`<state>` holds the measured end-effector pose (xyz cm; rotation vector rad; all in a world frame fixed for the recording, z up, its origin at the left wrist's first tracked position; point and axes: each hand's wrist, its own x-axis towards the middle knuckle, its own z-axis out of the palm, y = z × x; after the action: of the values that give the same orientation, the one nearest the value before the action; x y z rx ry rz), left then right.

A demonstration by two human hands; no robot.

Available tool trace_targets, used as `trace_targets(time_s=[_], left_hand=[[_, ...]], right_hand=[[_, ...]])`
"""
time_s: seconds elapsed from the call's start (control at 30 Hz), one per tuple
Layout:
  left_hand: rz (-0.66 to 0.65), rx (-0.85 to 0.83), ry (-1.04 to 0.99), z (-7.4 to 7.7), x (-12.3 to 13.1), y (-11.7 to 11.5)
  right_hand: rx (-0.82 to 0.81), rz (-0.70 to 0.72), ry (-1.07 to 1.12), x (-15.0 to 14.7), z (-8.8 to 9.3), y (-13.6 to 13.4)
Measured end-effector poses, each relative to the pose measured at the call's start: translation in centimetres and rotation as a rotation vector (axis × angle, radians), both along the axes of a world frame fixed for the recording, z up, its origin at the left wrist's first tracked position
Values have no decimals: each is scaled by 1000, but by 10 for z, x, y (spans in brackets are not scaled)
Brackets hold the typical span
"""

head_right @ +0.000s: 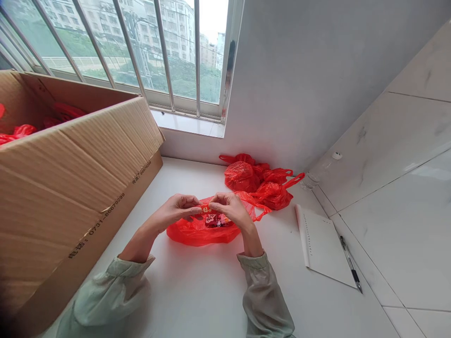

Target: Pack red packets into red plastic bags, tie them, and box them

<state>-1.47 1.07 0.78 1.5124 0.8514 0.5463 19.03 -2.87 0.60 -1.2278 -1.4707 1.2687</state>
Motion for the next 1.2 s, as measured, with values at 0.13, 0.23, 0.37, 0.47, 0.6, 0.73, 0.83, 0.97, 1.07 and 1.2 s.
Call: trace_targets(time_s=[0.13, 0.23, 0.37, 0.47, 0.6, 0.73, 0.83, 0.97, 1.07, 1.2], left_hand=[[58, 35, 42, -1, 2, 0], [61, 59, 50, -1, 4, -1], [54, 60, 42, -1, 5, -2], [39, 30, -4, -2, 4, 0], [22, 11, -32, -2, 1, 2], [17, 110, 18, 4, 0, 0], [126, 374, 189, 9, -3, -2], [226, 724, 539, 9, -11, -3], [208, 666, 840, 8, -16, -4], [233, 532, 980, 12, -20, -5]], right_hand=[[1, -1, -20, 0, 2, -2], [-10, 30, -44, 1, 2, -3], [25, 16, -57, 0, 1, -2], [29, 0, 18, -1, 0, 0], [8, -4, 90, -4, 0, 1], [1, -32, 34, -2, 1, 0], [-18, -61, -79, 2, 1, -3], [-72, -28, -281, 3, -6, -4], [-108, -32, -375, -2, -16, 1], [-81, -106, -390, -12, -27, 9]])
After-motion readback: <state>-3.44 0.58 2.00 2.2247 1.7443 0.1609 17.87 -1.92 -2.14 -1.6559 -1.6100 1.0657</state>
